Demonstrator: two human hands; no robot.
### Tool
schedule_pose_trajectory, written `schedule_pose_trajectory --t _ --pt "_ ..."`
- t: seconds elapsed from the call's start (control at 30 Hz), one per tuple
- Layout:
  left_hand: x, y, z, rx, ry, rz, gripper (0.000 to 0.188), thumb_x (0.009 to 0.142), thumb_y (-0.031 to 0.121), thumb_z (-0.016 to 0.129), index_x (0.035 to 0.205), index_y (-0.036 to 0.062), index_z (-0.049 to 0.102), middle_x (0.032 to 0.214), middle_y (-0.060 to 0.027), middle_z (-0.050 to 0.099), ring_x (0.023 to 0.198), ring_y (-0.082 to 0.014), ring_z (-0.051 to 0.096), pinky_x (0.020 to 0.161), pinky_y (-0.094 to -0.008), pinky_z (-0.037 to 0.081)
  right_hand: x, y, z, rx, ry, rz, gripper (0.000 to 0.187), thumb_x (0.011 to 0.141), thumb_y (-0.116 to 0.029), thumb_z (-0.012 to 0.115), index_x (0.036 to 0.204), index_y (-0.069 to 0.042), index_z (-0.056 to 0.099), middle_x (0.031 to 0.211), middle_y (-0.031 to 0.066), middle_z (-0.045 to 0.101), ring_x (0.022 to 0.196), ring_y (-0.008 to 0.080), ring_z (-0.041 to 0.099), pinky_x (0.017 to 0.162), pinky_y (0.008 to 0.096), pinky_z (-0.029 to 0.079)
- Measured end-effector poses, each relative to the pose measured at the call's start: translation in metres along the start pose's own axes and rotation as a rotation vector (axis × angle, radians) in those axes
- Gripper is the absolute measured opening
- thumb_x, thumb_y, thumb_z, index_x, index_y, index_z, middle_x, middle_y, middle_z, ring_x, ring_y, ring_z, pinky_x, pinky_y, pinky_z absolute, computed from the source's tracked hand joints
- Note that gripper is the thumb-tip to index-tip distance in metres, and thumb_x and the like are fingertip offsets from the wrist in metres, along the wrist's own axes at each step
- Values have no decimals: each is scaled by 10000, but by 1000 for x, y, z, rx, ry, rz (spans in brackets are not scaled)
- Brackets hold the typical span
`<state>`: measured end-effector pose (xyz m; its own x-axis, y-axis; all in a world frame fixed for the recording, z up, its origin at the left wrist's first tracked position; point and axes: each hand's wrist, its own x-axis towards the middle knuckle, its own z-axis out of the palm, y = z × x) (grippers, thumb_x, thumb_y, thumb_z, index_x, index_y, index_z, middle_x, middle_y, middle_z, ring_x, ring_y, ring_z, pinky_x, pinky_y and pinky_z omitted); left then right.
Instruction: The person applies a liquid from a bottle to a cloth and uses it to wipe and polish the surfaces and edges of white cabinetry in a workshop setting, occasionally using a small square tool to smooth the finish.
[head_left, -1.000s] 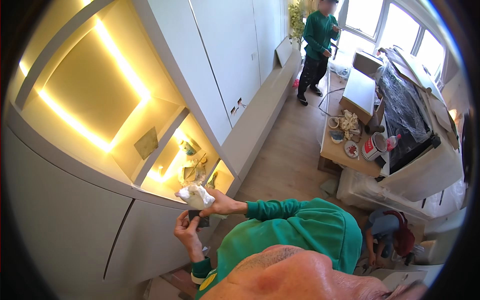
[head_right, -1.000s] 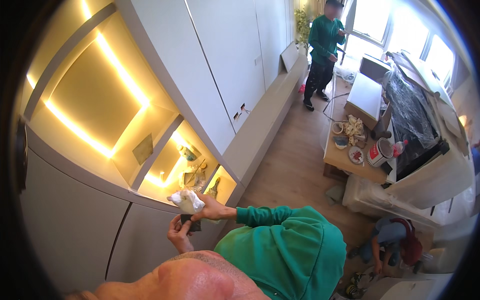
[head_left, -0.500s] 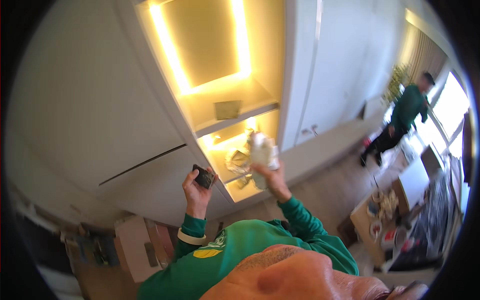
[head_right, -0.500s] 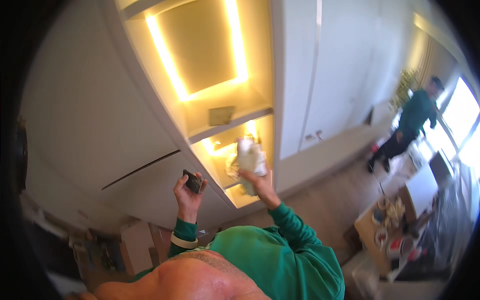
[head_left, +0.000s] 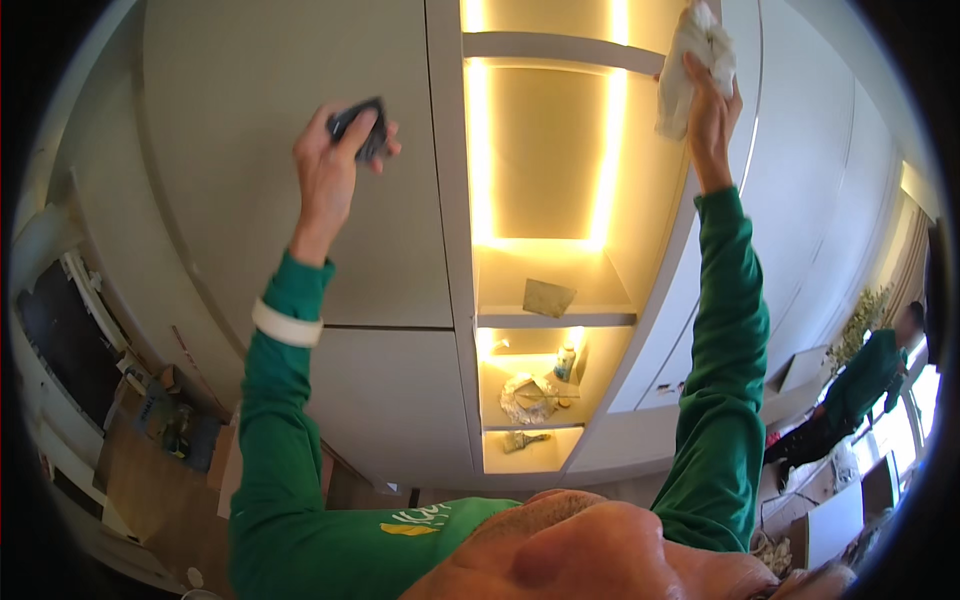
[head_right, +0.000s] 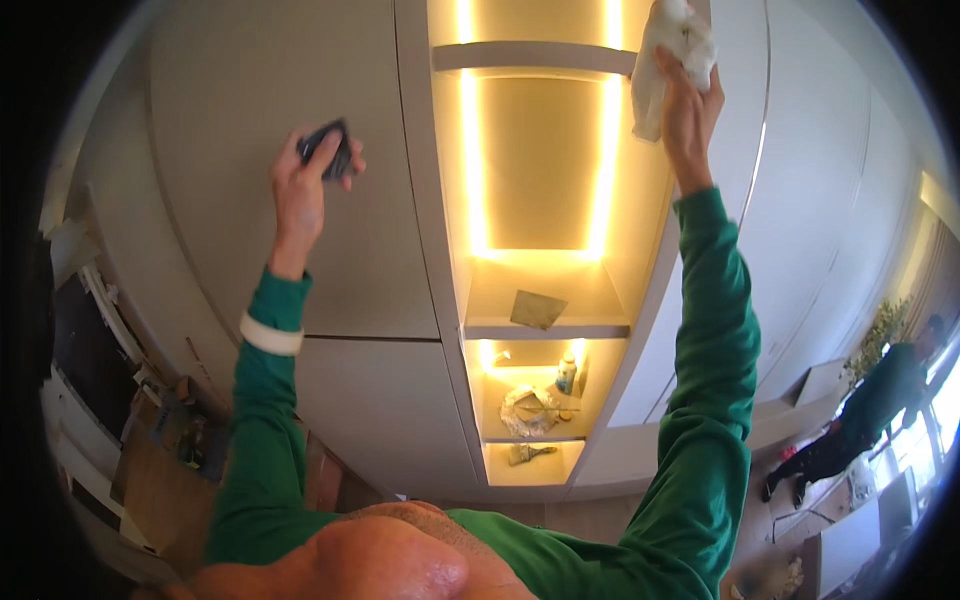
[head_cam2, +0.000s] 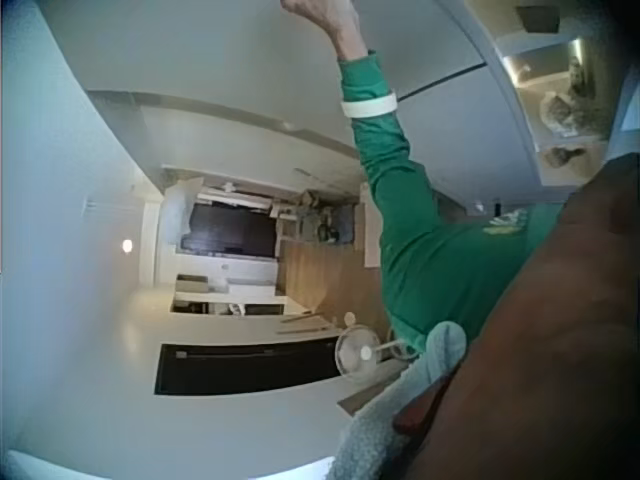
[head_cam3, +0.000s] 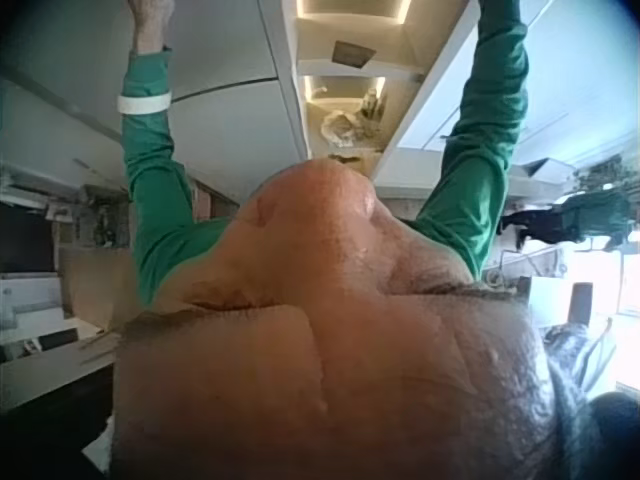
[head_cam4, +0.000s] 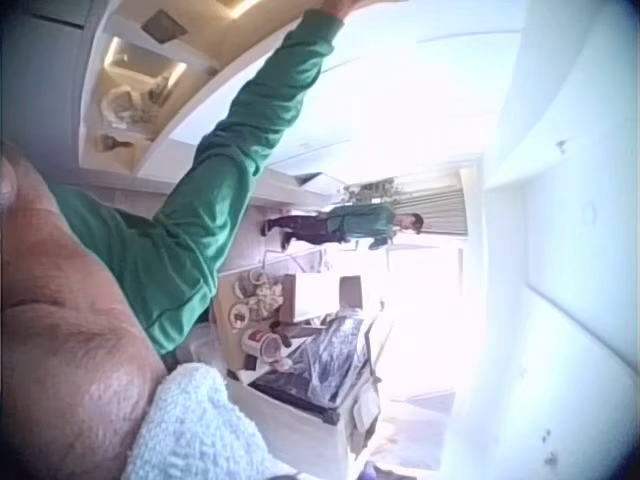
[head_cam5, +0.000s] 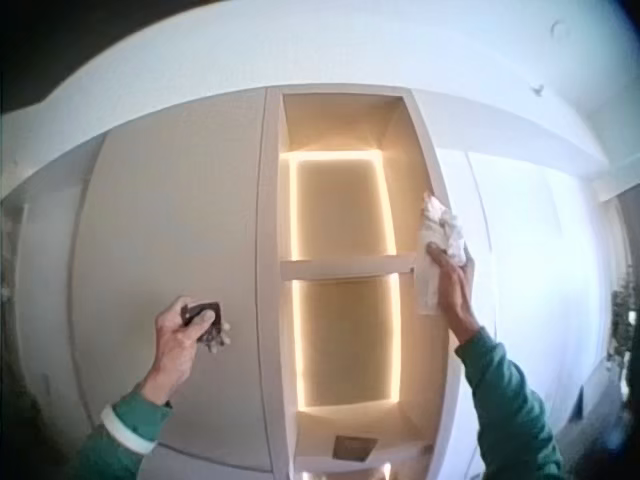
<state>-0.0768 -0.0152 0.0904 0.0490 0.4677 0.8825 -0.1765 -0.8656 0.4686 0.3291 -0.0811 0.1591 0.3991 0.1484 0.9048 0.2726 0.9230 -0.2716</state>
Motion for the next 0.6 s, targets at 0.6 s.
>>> schedule_pose_trajectory --t 0.6 --pt "220 57 81 815 -124 125 328 877 333 786 876 11 723 684 -42 678 465 -92 591 433 -222 443 153 74 31 -512 24 -164 487 878 -320 735 1248 -25 621 1098 158 713 1021 313 671 902 407 511"
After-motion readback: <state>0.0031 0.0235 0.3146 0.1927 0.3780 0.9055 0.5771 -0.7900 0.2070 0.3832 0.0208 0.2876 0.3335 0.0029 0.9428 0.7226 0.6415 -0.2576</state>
